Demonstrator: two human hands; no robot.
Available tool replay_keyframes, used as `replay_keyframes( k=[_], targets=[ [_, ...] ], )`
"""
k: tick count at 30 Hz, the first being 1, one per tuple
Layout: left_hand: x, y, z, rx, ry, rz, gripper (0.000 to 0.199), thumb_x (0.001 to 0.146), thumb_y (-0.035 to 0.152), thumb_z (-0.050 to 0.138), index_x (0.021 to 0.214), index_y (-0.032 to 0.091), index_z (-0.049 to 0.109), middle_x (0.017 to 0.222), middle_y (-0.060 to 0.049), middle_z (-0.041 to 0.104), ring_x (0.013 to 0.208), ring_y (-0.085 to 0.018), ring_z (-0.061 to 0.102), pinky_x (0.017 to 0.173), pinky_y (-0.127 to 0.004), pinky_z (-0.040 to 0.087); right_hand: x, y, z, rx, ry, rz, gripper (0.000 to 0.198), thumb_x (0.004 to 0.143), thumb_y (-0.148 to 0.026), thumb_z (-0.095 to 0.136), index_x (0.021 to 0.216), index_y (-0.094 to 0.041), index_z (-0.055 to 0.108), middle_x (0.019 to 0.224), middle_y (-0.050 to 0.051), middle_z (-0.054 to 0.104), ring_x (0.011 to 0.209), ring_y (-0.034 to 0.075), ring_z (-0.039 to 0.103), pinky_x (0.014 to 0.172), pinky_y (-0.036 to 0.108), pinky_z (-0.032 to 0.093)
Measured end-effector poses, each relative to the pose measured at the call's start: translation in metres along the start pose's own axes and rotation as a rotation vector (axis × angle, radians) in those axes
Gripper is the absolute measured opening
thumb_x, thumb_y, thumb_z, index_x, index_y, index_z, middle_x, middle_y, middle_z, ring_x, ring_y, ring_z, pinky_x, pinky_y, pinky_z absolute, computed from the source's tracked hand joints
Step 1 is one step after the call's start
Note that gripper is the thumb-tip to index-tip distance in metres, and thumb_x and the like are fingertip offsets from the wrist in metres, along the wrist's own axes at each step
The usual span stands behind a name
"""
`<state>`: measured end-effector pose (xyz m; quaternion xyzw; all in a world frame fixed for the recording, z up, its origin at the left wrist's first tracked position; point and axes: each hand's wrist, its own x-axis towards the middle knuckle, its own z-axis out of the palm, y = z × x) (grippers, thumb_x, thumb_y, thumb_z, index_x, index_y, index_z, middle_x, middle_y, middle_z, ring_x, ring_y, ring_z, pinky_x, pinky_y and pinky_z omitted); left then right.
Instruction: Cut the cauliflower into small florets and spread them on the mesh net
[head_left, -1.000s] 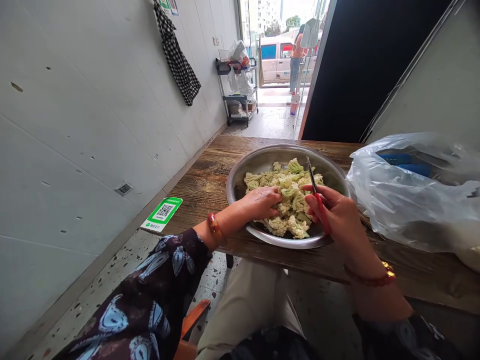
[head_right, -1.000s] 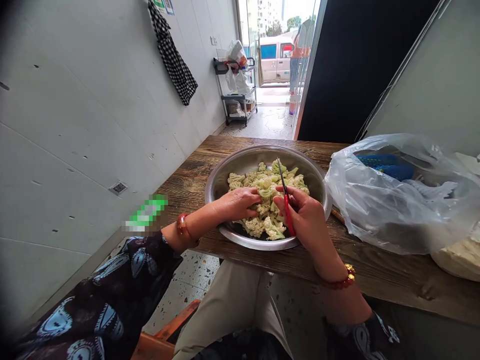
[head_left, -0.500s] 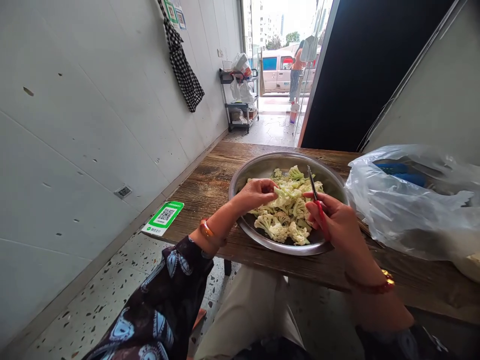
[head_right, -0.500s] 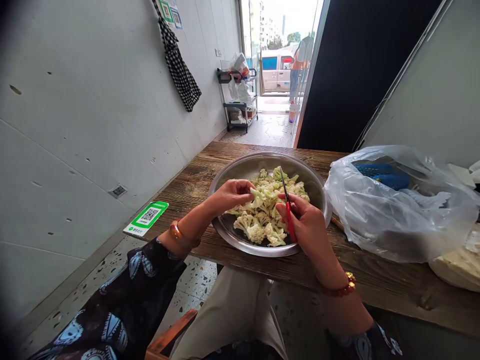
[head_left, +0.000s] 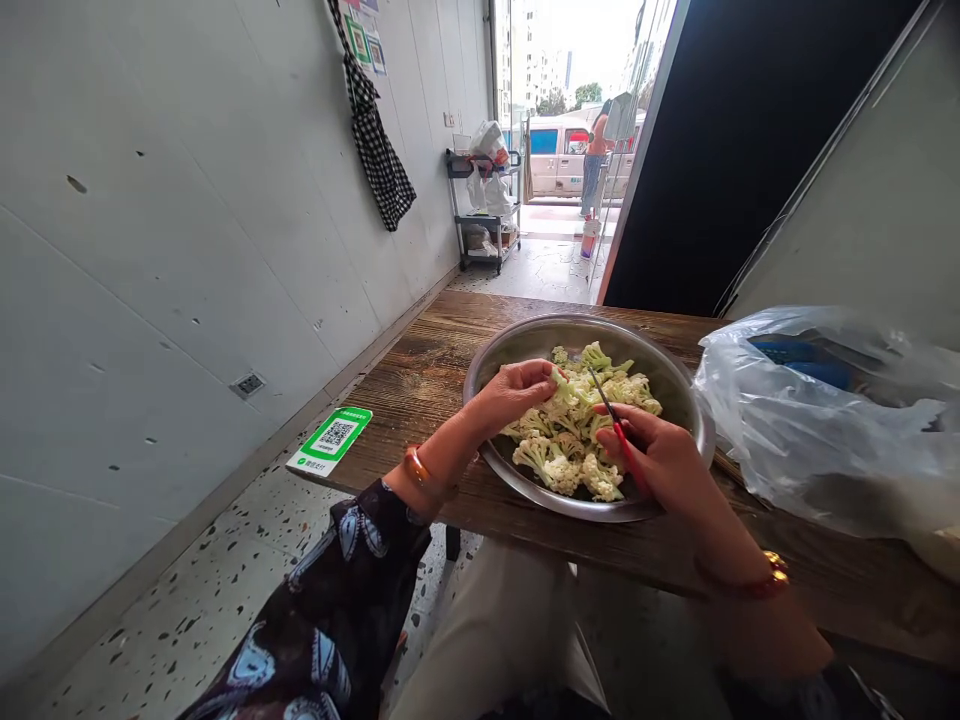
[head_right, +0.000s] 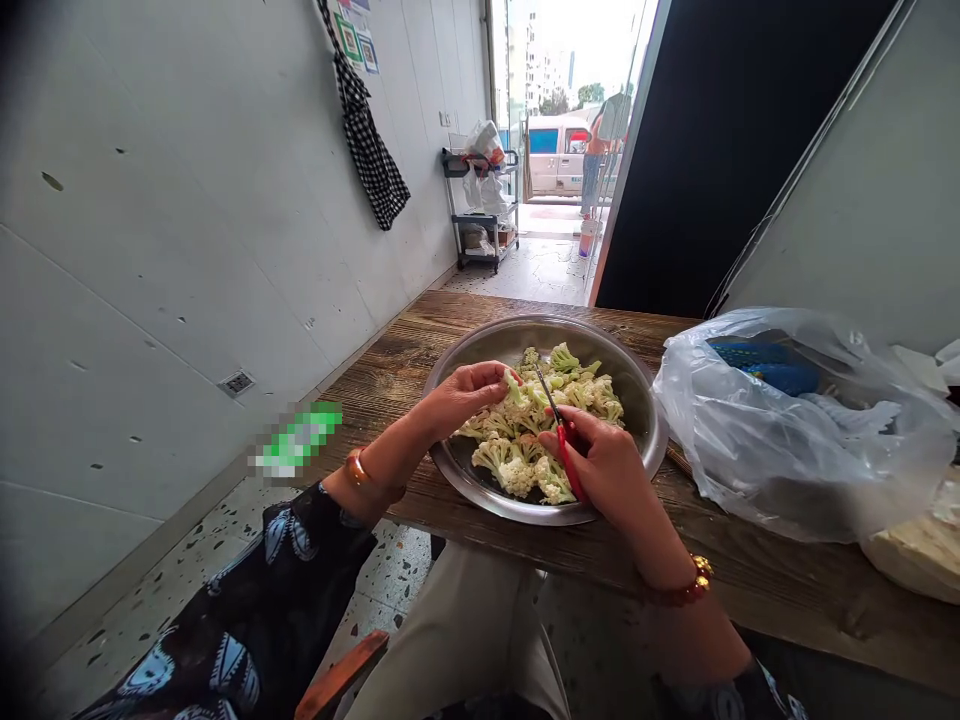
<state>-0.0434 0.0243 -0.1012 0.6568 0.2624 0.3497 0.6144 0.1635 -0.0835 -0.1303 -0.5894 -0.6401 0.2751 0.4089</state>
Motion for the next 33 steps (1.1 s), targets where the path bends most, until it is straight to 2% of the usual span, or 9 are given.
replay_keyframes(
  k=[5, 12, 18, 26, 29, 33],
  targets=[
    [-0.001, 0.000, -0.003, 0.106, 0.019, 0.005, 0.044, 0.073, 0.052, 0.077, 0.087, 0.011, 0.070, 0.072, 0.001, 0.059, 0.067, -0.009, 0.047, 0.064, -0.023, 0.036, 0.001, -0.002, 0.000, -0.116, -0.022, -0.001, 0.056, 0.086, -0.058, 0.062, 0.125, -0.018, 0.070, 0.077, 0.003, 0.070, 0.070, 0.020, 0.061, 0.067, 0.032, 0.049],
    [-0.003, 0.004, 0.000, 0.192, -0.051, 0.028, 0.042, 0.073, 0.052, 0.076, 0.086, 0.012, 0.073, 0.078, -0.002, 0.064, 0.074, -0.012, 0.052, 0.071, -0.026, 0.041, 0.001, -0.003, 0.000, -0.215, -0.047, 0.020, 0.052, 0.084, -0.052, 0.065, 0.126, -0.023, 0.071, 0.088, 0.004, 0.076, 0.083, 0.024, 0.067, 0.079, 0.037, 0.049],
    [-0.003, 0.006, 0.001, 0.261, -0.087, 0.039, 0.040, 0.076, 0.051, 0.073, 0.082, 0.011, 0.073, 0.075, -0.002, 0.062, 0.072, -0.012, 0.051, 0.069, -0.025, 0.041, 0.001, -0.003, 0.001, -0.215, -0.056, -0.012, 0.047, 0.084, -0.050, 0.065, 0.122, -0.022, 0.073, 0.090, 0.005, 0.077, 0.082, 0.024, 0.068, 0.077, 0.036, 0.051],
    [-0.003, 0.004, 0.003, 0.311, -0.069, 0.035, 0.032, 0.079, 0.042, 0.070, 0.085, 0.011, 0.072, 0.076, -0.002, 0.063, 0.072, -0.012, 0.052, 0.068, -0.024, 0.042, 0.000, -0.003, 0.001, -0.140, -0.048, -0.069, 0.042, 0.086, -0.053, 0.066, 0.107, -0.019, 0.076, 0.075, 0.003, 0.071, 0.065, 0.017, 0.060, 0.063, 0.029, 0.047],
    [0.001, -0.002, 0.002, 0.466, 0.071, 0.088, 0.023, 0.085, 0.033, 0.063, 0.084, 0.011, 0.070, 0.075, -0.002, 0.063, 0.070, -0.012, 0.053, 0.067, -0.024, 0.043, -0.002, -0.005, -0.001, 0.081, 0.014, 0.015, 0.050, 0.086, -0.057, 0.065, 0.113, -0.017, 0.072, 0.065, 0.000, 0.064, 0.055, 0.014, 0.054, 0.052, 0.026, 0.044],
    [0.007, -0.012, -0.003, 0.906, 0.370, 0.141, 0.016, 0.087, 0.022, 0.056, 0.085, 0.016, 0.070, 0.083, -0.005, 0.063, 0.079, -0.017, 0.058, 0.078, -0.029, 0.047, -0.005, -0.010, -0.004, 0.319, 0.108, 0.111, 0.054, 0.084, -0.061, 0.067, 0.116, -0.017, 0.068, 0.061, -0.003, 0.059, 0.050, 0.012, 0.050, 0.043, 0.023, 0.039]
  ],
)
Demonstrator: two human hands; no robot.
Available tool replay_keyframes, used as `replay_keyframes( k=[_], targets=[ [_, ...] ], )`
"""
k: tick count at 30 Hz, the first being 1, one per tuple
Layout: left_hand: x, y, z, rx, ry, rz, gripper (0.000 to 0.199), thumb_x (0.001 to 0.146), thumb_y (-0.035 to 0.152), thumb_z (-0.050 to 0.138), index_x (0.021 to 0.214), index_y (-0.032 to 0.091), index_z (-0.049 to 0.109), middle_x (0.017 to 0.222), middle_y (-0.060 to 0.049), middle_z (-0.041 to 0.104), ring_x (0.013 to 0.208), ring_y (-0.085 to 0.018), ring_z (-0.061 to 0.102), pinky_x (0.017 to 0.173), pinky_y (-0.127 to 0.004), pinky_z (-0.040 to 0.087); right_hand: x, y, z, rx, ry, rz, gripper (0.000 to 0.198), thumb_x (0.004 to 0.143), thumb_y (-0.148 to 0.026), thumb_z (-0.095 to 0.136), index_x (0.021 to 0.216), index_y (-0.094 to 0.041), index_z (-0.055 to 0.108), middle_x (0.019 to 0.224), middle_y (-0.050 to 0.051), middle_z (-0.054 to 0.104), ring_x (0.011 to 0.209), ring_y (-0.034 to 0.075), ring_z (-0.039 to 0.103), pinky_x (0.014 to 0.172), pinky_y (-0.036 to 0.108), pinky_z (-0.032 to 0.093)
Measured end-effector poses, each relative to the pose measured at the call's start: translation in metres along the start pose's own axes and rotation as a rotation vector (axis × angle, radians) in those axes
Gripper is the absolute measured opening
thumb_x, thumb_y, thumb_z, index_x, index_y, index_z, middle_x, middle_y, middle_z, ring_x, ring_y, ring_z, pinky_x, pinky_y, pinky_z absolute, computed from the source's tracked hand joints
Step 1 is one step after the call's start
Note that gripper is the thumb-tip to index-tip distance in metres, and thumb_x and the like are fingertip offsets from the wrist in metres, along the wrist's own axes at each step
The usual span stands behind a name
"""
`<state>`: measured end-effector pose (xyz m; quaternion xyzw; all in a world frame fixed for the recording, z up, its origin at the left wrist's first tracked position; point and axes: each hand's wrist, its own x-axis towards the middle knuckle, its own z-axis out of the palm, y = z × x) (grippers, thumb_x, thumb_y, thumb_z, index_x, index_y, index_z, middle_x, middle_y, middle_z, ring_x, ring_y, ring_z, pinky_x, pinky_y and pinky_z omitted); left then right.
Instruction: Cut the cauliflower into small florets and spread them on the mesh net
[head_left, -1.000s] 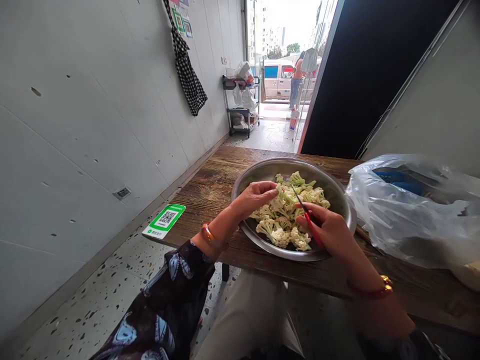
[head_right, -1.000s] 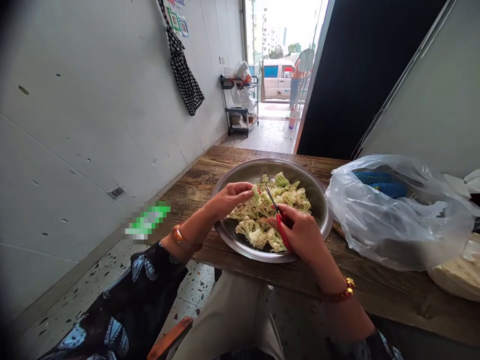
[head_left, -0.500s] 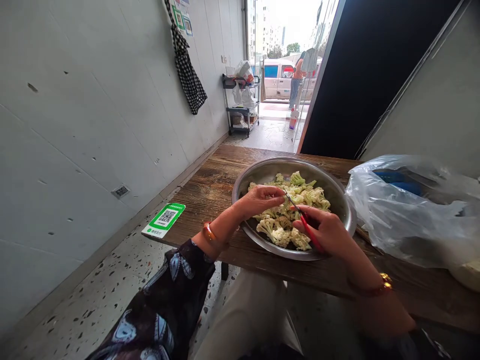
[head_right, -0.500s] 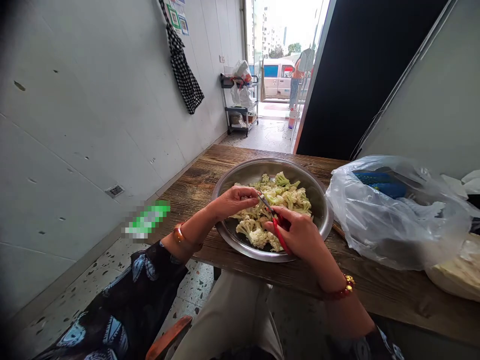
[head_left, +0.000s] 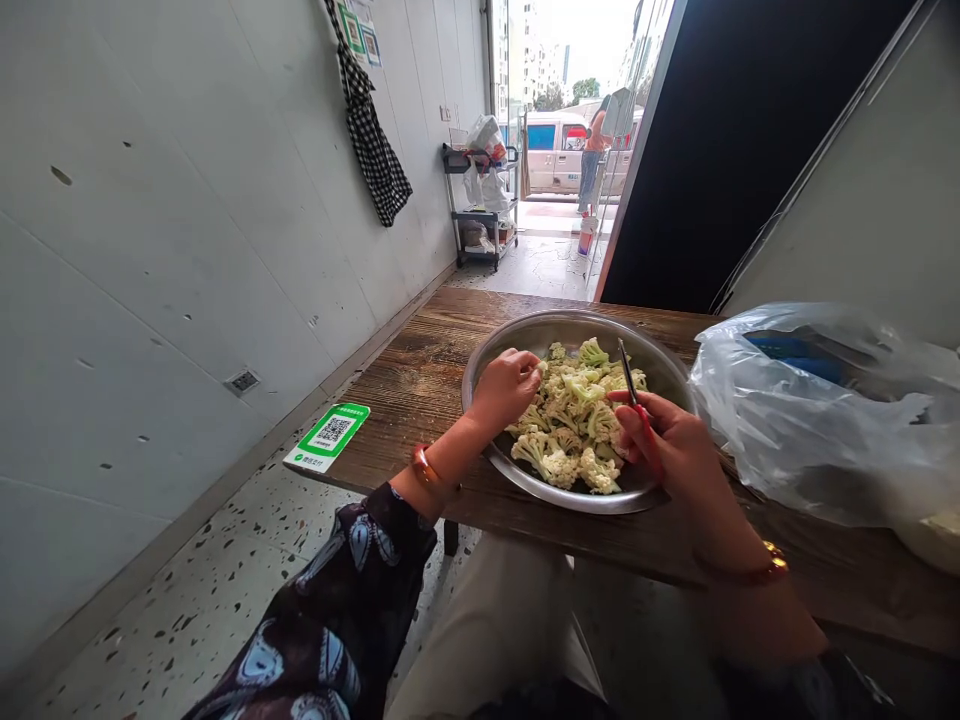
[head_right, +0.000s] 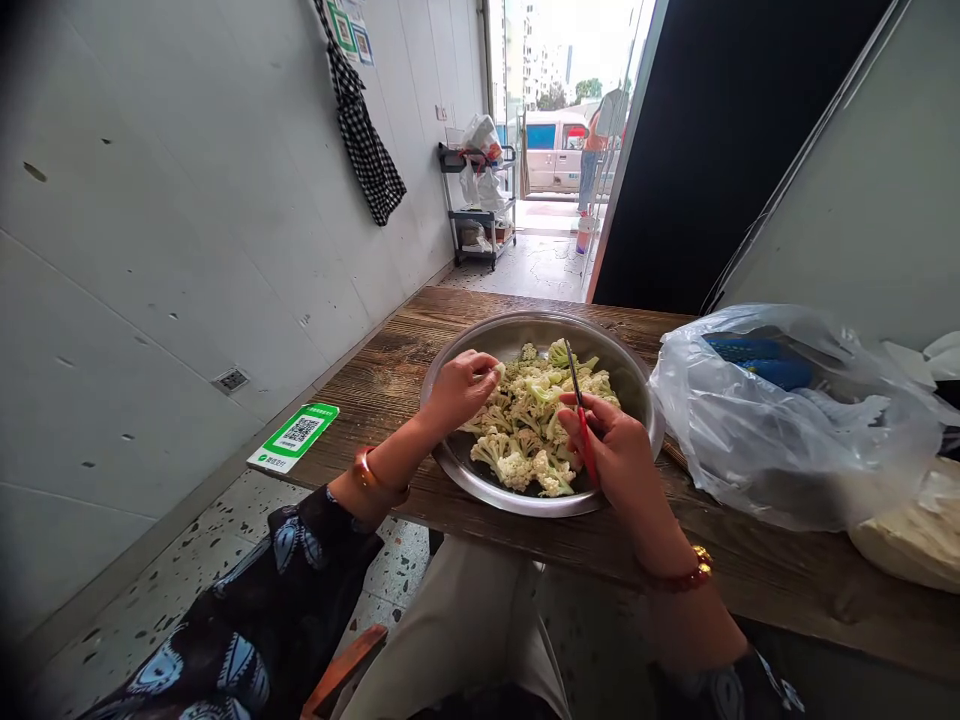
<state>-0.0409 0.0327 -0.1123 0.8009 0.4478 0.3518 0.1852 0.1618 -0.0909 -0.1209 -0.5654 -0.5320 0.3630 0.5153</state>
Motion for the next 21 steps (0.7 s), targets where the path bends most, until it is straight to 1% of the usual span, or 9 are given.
replay_keyframes(
  k=[2, 4, 6, 9, 12, 14, 18, 21],
  targets=[
    [0.001, -0.003, 0.003, 0.190, 0.028, 0.004, 0.019, 0.087, 0.022, 0.057, 0.098, 0.017, 0.072, 0.095, -0.008, 0.065, 0.090, -0.021, 0.060, 0.087, -0.035, 0.048, -0.001, -0.002, 0.000, 0.025, 0.004, 0.012, 0.054, 0.083, -0.061, 0.068, 0.115, -0.017, 0.068, 0.062, -0.003, 0.058, 0.049, 0.011, 0.049, 0.043, 0.023, 0.038],
    [0.002, -0.002, 0.005, 0.289, 0.001, 0.050, 0.028, 0.087, 0.023, 0.059, 0.112, 0.017, 0.070, 0.107, -0.011, 0.065, 0.100, -0.026, 0.058, 0.094, -0.041, 0.046, -0.002, -0.003, 0.001, 0.036, -0.015, 0.017, 0.053, 0.083, -0.060, 0.068, 0.115, -0.018, 0.068, 0.062, -0.004, 0.058, 0.049, 0.010, 0.048, 0.043, 0.023, 0.039],
    [0.000, 0.001, 0.007, 0.321, -0.056, 0.163, 0.032, 0.087, 0.024, 0.060, 0.118, 0.017, 0.069, 0.113, -0.012, 0.064, 0.105, -0.027, 0.056, 0.099, -0.043, 0.044, -0.002, -0.002, 0.001, 0.044, -0.032, 0.014, 0.053, 0.083, -0.060, 0.068, 0.116, -0.018, 0.067, 0.062, -0.004, 0.057, 0.048, 0.010, 0.047, 0.043, 0.023, 0.040],
    [-0.003, 0.008, 0.010, 0.368, -0.163, 0.366, 0.033, 0.089, 0.022, 0.058, 0.120, 0.023, 0.070, 0.117, -0.009, 0.065, 0.109, -0.026, 0.053, 0.101, -0.041, 0.042, -0.001, 0.000, 0.001, 0.033, -0.034, -0.007, 0.054, 0.084, -0.059, 0.067, 0.117, -0.017, 0.067, 0.062, -0.004, 0.057, 0.051, 0.011, 0.048, 0.046, 0.024, 0.040],
    [-0.004, 0.011, 0.012, 0.442, -0.235, 0.479, 0.037, 0.093, 0.021, 0.054, 0.127, 0.028, 0.067, 0.122, -0.007, 0.063, 0.112, -0.025, 0.051, 0.100, -0.038, 0.042, -0.001, 0.002, 0.001, 0.006, -0.042, -0.023, 0.054, 0.084, -0.057, 0.068, 0.118, -0.016, 0.066, 0.063, -0.003, 0.057, 0.053, 0.012, 0.050, 0.050, 0.024, 0.041],
    [-0.003, 0.010, 0.012, 0.472, -0.251, 0.518, 0.034, 0.096, 0.024, 0.051, 0.126, 0.028, 0.067, 0.120, -0.008, 0.063, 0.109, -0.024, 0.052, 0.097, -0.037, 0.041, -0.001, 0.003, 0.002, -0.015, -0.049, -0.020, 0.053, 0.084, -0.056, 0.068, 0.119, -0.017, 0.066, 0.062, -0.004, 0.057, 0.053, 0.012, 0.049, 0.051, 0.025, 0.040],
    [0.001, 0.008, 0.014, 0.498, -0.267, 0.589, 0.025, 0.096, 0.031, 0.052, 0.108, 0.024, 0.073, 0.113, -0.009, 0.064, 0.106, -0.024, 0.052, 0.092, -0.037, 0.041, -0.004, 0.003, 0.005, -0.028, -0.061, -0.011, 0.052, 0.085, -0.056, 0.068, 0.121, -0.017, 0.067, 0.062, -0.004, 0.056, 0.052, 0.012, 0.047, 0.050, 0.025, 0.038],
    [0.003, 0.007, 0.016, 0.409, -0.267, 0.607, 0.021, 0.094, 0.030, 0.055, 0.099, 0.022, 0.074, 0.113, -0.009, 0.064, 0.105, -0.024, 0.053, 0.092, -0.037, 0.041, -0.006, 0.001, 0.006, -0.009, -0.040, -0.007, 0.053, 0.085, -0.057, 0.068, 0.120, -0.017, 0.067, 0.062, -0.004, 0.056, 0.054, 0.012, 0.048, 0.051, 0.025, 0.039]
  ],
)
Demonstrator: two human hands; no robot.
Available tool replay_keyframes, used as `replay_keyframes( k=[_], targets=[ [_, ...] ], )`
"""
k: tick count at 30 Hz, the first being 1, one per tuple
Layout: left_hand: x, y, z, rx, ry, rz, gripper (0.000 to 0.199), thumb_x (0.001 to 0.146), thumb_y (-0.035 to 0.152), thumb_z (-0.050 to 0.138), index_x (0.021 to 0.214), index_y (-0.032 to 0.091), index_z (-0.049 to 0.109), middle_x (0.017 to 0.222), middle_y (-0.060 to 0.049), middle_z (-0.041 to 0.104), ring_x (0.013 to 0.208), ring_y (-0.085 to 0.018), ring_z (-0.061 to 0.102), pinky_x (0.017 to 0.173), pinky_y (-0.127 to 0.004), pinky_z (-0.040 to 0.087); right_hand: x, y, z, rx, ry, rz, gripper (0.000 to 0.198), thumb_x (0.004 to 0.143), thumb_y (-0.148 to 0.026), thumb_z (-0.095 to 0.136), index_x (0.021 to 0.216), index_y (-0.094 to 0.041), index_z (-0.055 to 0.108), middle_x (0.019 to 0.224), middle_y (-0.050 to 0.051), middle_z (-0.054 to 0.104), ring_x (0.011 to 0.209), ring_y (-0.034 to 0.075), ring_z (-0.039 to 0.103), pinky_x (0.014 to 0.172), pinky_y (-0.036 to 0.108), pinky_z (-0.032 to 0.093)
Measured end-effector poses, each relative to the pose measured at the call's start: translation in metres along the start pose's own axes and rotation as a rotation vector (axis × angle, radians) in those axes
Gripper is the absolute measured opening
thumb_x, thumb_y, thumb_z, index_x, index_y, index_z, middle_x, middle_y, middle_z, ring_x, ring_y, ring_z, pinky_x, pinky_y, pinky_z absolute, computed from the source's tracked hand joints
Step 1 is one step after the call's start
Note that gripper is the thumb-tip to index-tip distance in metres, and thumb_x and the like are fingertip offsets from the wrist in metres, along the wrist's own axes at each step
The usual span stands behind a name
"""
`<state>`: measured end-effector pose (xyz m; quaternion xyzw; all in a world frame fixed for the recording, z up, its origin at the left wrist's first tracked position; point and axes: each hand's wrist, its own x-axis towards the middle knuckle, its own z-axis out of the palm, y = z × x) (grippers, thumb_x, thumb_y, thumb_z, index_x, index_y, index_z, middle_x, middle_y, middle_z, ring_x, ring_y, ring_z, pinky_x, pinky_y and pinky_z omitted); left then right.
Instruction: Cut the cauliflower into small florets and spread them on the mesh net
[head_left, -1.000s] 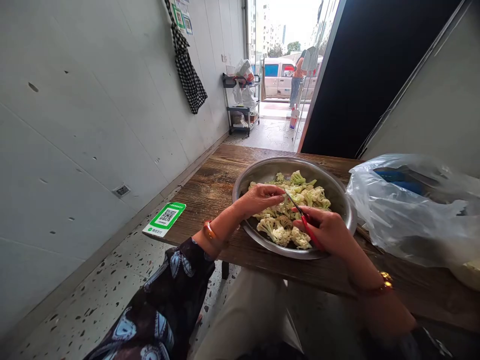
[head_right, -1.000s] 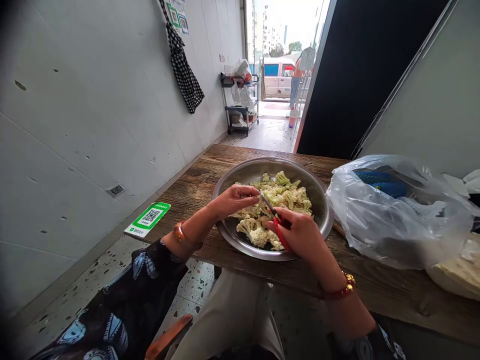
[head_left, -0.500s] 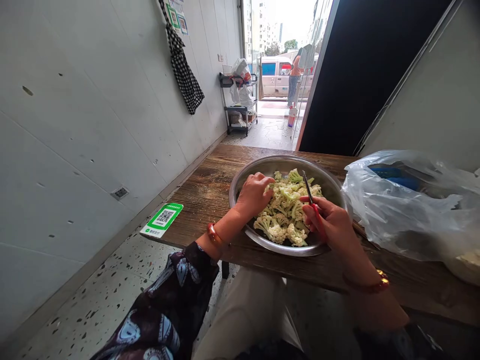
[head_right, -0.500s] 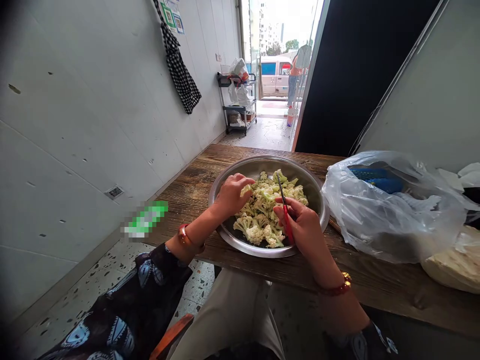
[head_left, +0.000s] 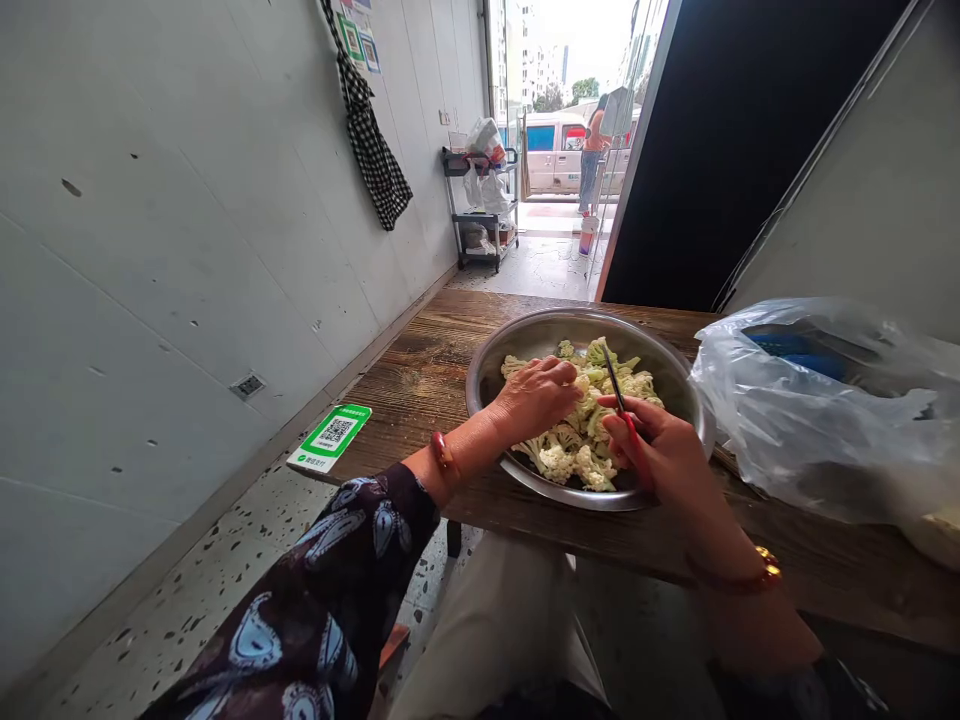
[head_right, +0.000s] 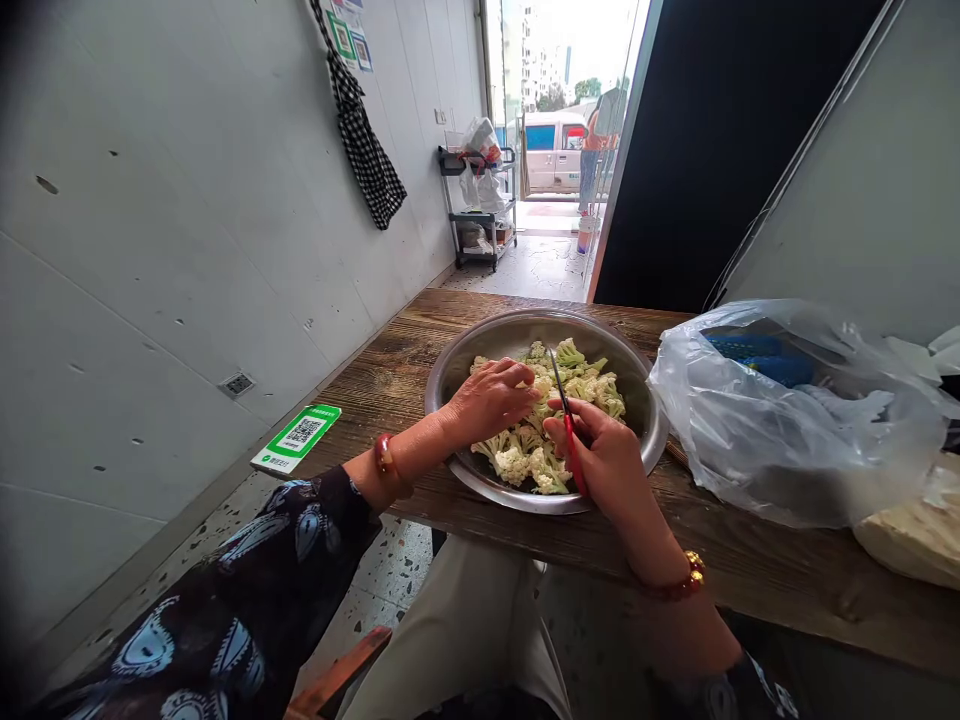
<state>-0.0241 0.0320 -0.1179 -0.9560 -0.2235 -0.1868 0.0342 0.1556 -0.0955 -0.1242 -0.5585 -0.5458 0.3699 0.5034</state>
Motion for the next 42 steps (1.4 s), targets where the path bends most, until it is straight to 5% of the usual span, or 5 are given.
replay_keyframes(
  k=[7, 16, 21, 35, 42],
  targets=[
    [0.002, -0.012, -0.004, -0.624, 0.247, -0.315, 0.018, 0.088, 0.028, 0.058, 0.078, 0.015, 0.066, 0.085, -0.005, 0.062, 0.079, -0.015, 0.055, 0.073, -0.028, 0.045, -0.003, -0.006, 0.000, 0.051, 0.073, 0.015, 0.055, 0.083, -0.060, 0.068, 0.118, -0.018, 0.067, 0.066, -0.001, 0.060, 0.056, 0.014, 0.053, 0.047, 0.024, 0.043],
    [-0.003, -0.013, -0.017, -1.197, 0.225, -0.596, 0.032, 0.083, 0.045, 0.066, 0.082, 0.014, 0.060, 0.067, -0.001, 0.064, 0.052, -0.006, 0.050, 0.051, -0.019, 0.038, -0.002, -0.005, 0.000, 0.020, 0.081, 0.028, 0.058, 0.082, -0.062, 0.068, 0.119, -0.017, 0.068, 0.064, -0.002, 0.060, 0.052, 0.013, 0.053, 0.044, 0.023, 0.044],
    [-0.005, -0.013, -0.018, -1.243, 0.264, -0.613, 0.037, 0.081, 0.049, 0.069, 0.075, 0.014, 0.058, 0.059, 0.002, 0.058, 0.045, -0.003, 0.040, 0.044, -0.018, 0.028, -0.002, -0.004, -0.001, 0.014, 0.073, 0.029, 0.059, 0.081, -0.062, 0.069, 0.120, -0.017, 0.067, 0.065, -0.001, 0.060, 0.055, 0.013, 0.054, 0.045, 0.023, 0.044],
    [-0.006, -0.009, -0.019, -1.275, 0.205, -0.564, 0.037, 0.080, 0.048, 0.072, 0.076, 0.014, 0.058, 0.060, 0.000, 0.060, 0.050, -0.006, 0.049, 0.049, -0.019, 0.036, -0.001, -0.003, 0.000, 0.023, 0.052, 0.040, 0.058, 0.083, -0.061, 0.068, 0.121, -0.018, 0.066, 0.067, -0.001, 0.062, 0.056, 0.014, 0.056, 0.047, 0.024, 0.045],
    [-0.003, 0.004, -0.019, -1.089, 0.073, -0.551, 0.035, 0.078, 0.046, 0.071, 0.067, 0.015, 0.059, 0.049, 0.004, 0.054, 0.044, -0.006, 0.043, 0.047, -0.021, 0.031, 0.009, 0.009, -0.001, -0.021, 0.095, -0.023, 0.062, 0.078, -0.053, 0.075, 0.129, -0.024, 0.057, 0.110, 0.009, 0.073, 0.101, 0.024, 0.069, 0.086, 0.039, 0.057]
  ],
)
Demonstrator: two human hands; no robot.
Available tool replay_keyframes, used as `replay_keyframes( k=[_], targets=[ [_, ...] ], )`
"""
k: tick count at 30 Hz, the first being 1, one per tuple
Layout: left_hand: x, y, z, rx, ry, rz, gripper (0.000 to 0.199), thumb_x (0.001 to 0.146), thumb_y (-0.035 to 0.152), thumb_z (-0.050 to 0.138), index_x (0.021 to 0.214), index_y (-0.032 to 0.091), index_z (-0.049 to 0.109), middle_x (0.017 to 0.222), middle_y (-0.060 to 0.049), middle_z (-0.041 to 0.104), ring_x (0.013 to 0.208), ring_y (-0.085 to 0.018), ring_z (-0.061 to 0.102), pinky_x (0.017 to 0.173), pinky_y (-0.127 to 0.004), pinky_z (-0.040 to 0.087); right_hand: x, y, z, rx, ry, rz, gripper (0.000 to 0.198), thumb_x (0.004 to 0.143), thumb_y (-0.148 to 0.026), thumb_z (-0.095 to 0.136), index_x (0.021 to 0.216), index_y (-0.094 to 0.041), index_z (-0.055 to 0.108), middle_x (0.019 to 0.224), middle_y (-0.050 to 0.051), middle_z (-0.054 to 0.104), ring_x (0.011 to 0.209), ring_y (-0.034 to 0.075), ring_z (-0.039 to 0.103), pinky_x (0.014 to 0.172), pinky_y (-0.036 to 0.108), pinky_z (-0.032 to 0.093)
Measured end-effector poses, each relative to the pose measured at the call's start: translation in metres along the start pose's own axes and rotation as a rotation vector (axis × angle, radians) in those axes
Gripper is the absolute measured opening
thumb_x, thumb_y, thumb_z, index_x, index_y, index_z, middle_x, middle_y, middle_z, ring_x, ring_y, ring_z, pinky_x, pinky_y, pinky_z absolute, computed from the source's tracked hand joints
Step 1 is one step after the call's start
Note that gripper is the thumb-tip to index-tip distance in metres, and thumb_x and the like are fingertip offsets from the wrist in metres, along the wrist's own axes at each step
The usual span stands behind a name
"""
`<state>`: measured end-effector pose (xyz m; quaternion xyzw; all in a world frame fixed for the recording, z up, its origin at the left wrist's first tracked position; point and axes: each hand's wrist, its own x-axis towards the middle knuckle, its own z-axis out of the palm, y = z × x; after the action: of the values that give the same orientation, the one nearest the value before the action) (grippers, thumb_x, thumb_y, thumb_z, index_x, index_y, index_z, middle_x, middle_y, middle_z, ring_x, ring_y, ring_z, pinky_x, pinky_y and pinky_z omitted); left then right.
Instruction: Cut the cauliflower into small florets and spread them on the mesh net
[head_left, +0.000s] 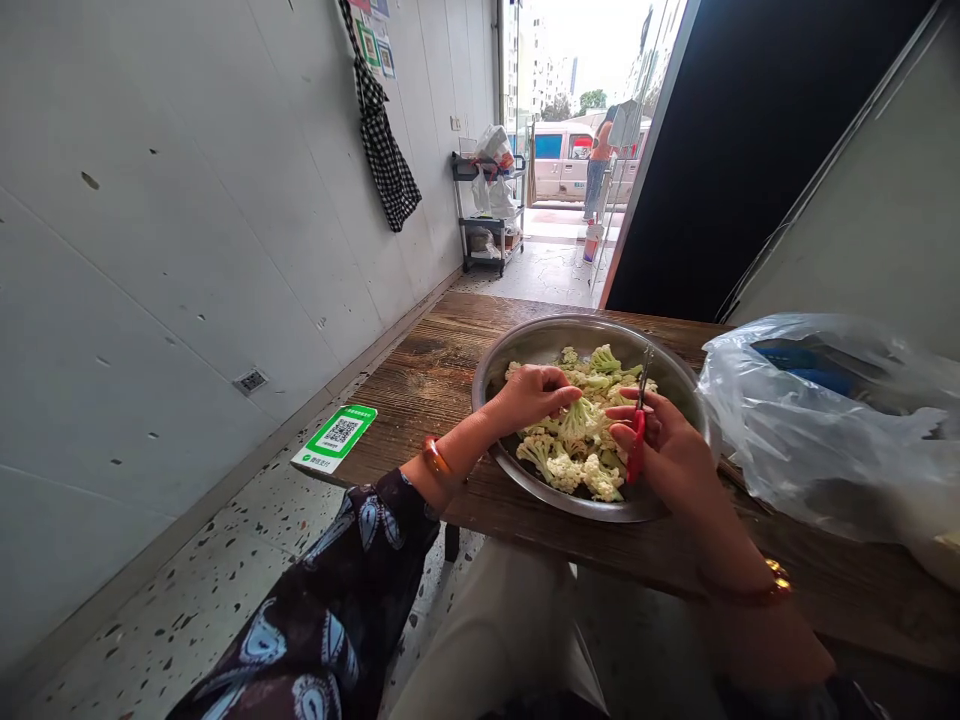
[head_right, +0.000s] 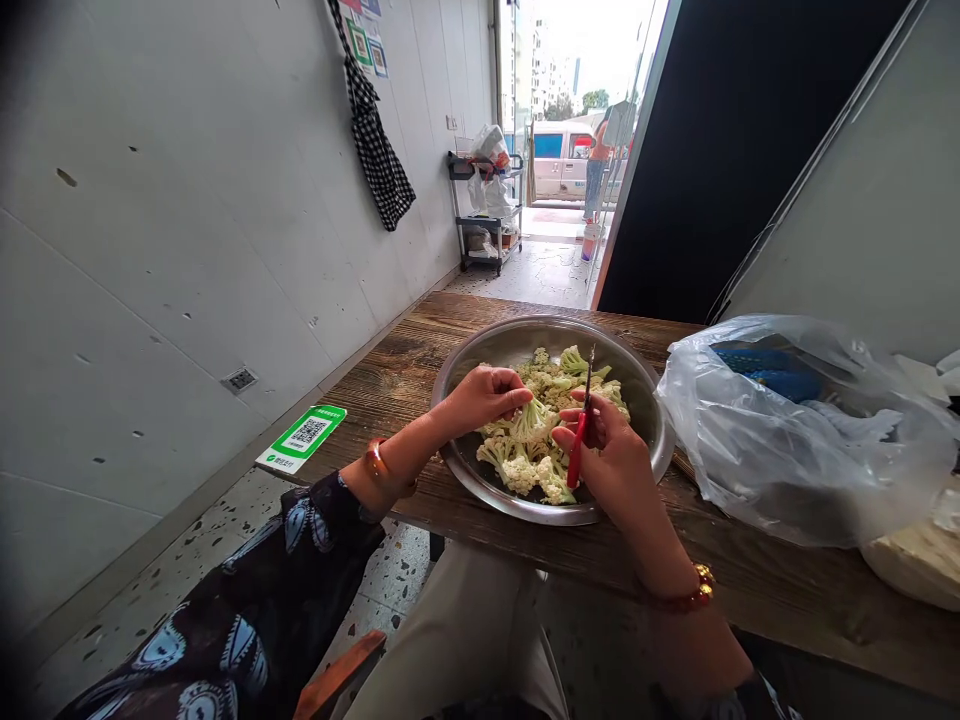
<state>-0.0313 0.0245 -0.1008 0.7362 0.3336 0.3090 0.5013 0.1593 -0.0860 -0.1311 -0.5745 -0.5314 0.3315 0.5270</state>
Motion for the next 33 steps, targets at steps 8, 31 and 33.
replay_keyframes(
  k=[8, 31, 33],
  targets=[
    [-0.007, 0.013, 0.026, 0.115, -0.085, 0.007, 0.028, 0.080, 0.040, 0.069, 0.067, 0.016, 0.062, 0.051, 0.003, 0.056, 0.048, -0.009, 0.047, 0.049, -0.022, 0.034, 0.004, -0.001, -0.001, -0.033, -0.093, -0.030, 0.057, 0.076, -0.044, 0.077, 0.124, -0.023, 0.055, 0.102, 0.007, 0.075, 0.090, 0.022, 0.072, 0.082, 0.037, 0.057],
    [-0.005, 0.000, 0.034, 0.406, -0.222, 0.362, 0.022, 0.077, 0.015, 0.052, 0.062, 0.020, 0.035, 0.062, 0.005, 0.039, 0.060, -0.009, 0.034, 0.059, -0.025, 0.028, -0.001, -0.002, 0.003, -0.326, -0.056, -0.193, 0.035, 0.079, -0.025, 0.064, 0.114, -0.020, 0.064, 0.083, 0.003, 0.073, 0.072, 0.018, 0.066, 0.069, 0.031, 0.050],
    [-0.005, -0.001, 0.032, 0.405, -0.247, 0.359, 0.021, 0.077, 0.015, 0.051, 0.063, 0.020, 0.035, 0.063, 0.005, 0.039, 0.061, -0.010, 0.035, 0.059, -0.025, 0.029, -0.001, -0.002, 0.003, -0.315, -0.079, -0.202, 0.035, 0.080, -0.025, 0.065, 0.114, -0.020, 0.064, 0.082, 0.002, 0.073, 0.071, 0.018, 0.066, 0.067, 0.029, 0.050]
  ],
)
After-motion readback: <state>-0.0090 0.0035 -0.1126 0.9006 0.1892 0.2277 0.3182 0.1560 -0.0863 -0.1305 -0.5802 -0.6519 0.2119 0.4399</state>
